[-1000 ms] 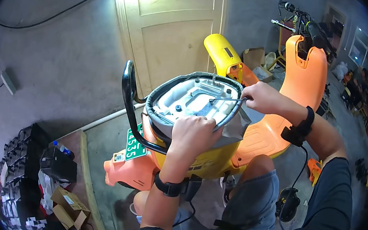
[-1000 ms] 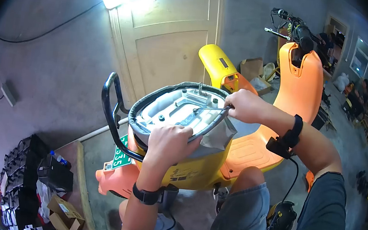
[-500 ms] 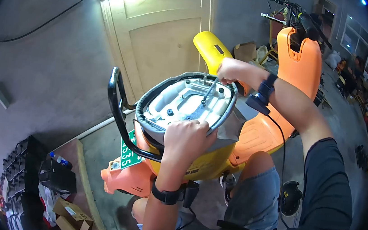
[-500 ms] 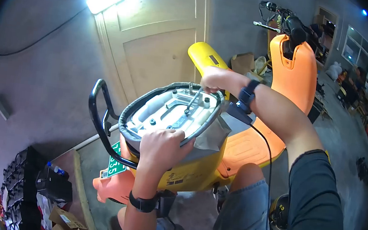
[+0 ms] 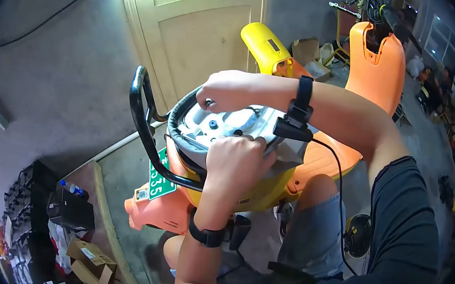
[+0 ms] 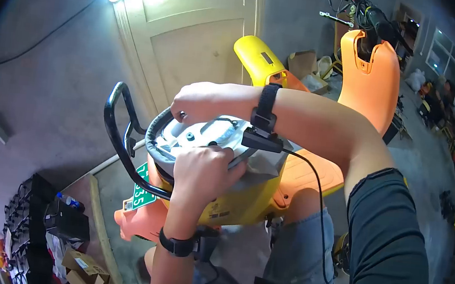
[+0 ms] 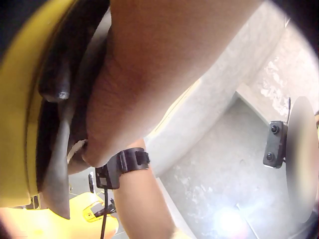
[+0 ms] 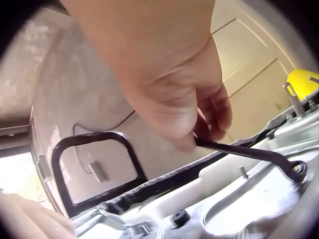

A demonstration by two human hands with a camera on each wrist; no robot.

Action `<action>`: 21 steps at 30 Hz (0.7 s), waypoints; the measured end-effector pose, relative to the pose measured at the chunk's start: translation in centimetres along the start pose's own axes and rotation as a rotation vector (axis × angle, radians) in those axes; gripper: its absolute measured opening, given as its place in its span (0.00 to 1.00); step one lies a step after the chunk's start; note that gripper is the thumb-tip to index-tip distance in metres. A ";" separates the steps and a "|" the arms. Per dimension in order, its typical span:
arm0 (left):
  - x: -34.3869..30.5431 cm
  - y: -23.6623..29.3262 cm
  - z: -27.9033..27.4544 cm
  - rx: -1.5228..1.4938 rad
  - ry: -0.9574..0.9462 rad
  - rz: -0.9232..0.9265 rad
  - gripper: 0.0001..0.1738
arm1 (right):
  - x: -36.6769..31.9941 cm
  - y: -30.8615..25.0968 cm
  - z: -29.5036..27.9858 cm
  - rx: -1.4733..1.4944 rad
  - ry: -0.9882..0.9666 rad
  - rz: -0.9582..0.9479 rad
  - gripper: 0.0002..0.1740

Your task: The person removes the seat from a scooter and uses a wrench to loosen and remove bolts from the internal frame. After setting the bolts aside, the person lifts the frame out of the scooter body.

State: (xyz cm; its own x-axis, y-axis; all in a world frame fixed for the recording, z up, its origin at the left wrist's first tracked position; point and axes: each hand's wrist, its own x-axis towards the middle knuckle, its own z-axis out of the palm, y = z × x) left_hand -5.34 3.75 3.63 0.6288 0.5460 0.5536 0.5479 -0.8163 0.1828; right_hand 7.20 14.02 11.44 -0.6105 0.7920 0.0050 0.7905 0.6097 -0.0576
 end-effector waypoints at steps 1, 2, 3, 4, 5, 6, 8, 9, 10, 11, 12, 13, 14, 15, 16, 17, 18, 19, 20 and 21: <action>0.1 0.0 -0.1 0.013 0.000 0.002 0.22 | -0.6 -0.8 -0.2 -0.041 -0.024 0.040 0.09; 0.1 0.1 -0.2 0.025 0.001 0.005 0.22 | -1.2 -1.5 -0.2 -0.082 -0.048 0.079 0.09; 0.1 0.1 -0.3 0.030 0.006 0.007 0.22 | -2.1 -1.7 -0.2 -0.083 0.018 0.045 0.10; 0.1 0.1 -0.1 0.012 0.002 -0.013 0.22 | -2.9 -1.4 0.3 -0.081 0.081 -0.004 0.10; 0.1 0.1 -0.1 -0.006 -0.001 -0.035 0.22 | -3.8 -1.1 0.8 -0.078 0.142 -0.054 0.11; 0.2 0.2 -0.3 -0.002 0.005 -0.035 0.22 | -4.9 -1.6 0.5 -0.075 0.138 -0.064 0.11; 0.1 0.3 -0.5 -0.007 -0.047 -0.062 0.22 | -7.0 -1.4 1.0 -0.094 0.121 -0.064 0.12; 0.2 0.3 -0.6 -0.005 -0.045 -0.064 0.22 | -8.2 -1.7 0.9 -0.094 0.122 -0.067 0.12; 0.2 0.4 -0.6 -0.003 -0.063 -0.059 0.21 | -9.6 -2.3 0.7 -0.105 0.164 -0.024 0.12; 0.2 0.4 -0.6 0.002 -0.081 -0.054 0.21 | -10.9 -2.6 0.6 -0.114 0.208 0.018 0.13; 0.1 0.3 -0.5 0.011 -0.078 -0.056 0.21 | -12.0 -2.5 0.8 -0.078 0.239 0.032 0.14; 0.1 0.2 -0.3 0.005 -0.014 -0.024 0.20 | -12.9 -2.3 0.9 -0.043 0.273 0.043 0.15; 0.0 0.2 -0.2 -0.003 0.045 0.010 0.20 | -13.7 -2.1 1.0 -0.072 0.260 0.092 0.15; -0.1 0.2 -0.3 0.005 0.043 0.010 0.20 | -14.6 -2.1 1.0 -0.068 0.267 0.088 0.15; -0.1 0.3 -0.3 0.006 0.032 0.007 0.20 | -15.4 -2.1 1.0 -0.030 0.302 0.157 0.16; -0.1 0.4 -0.4 0.003 0.023 0.004 0.20 | -16.2 -2.0 1.0 0.005 0.335 0.228 0.16; 0.0 0.5 -0.5 0.003 0.025 0.005 0.20 | -16.7 -1.4 1.1 0.062 0.342 0.259 0.18; 0.0 0.6 -0.7 0.017 -0.022 -0.023 0.21 | -17.1 -0.8 1.1 0.058 0.342 0.261 0.18; 0.1 0.7 -0.8 0.029 -0.068 -0.051 0.22 | -17.4 -0.1 1.1 0.030 0.344 0.275 0.19; 0.1 0.7 -1.0 0.046 -0.079 -0.053 0.22 | -17.5 0.4 1.0 0.002 0.346 0.290 0.20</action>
State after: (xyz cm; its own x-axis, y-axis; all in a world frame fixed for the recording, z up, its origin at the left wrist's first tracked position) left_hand -5.39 3.02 4.62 0.6390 0.6026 0.4780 0.6048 -0.7776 0.1717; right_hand 18.15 0.43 10.35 -0.3116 0.8942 0.3215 0.9261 0.3615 -0.1079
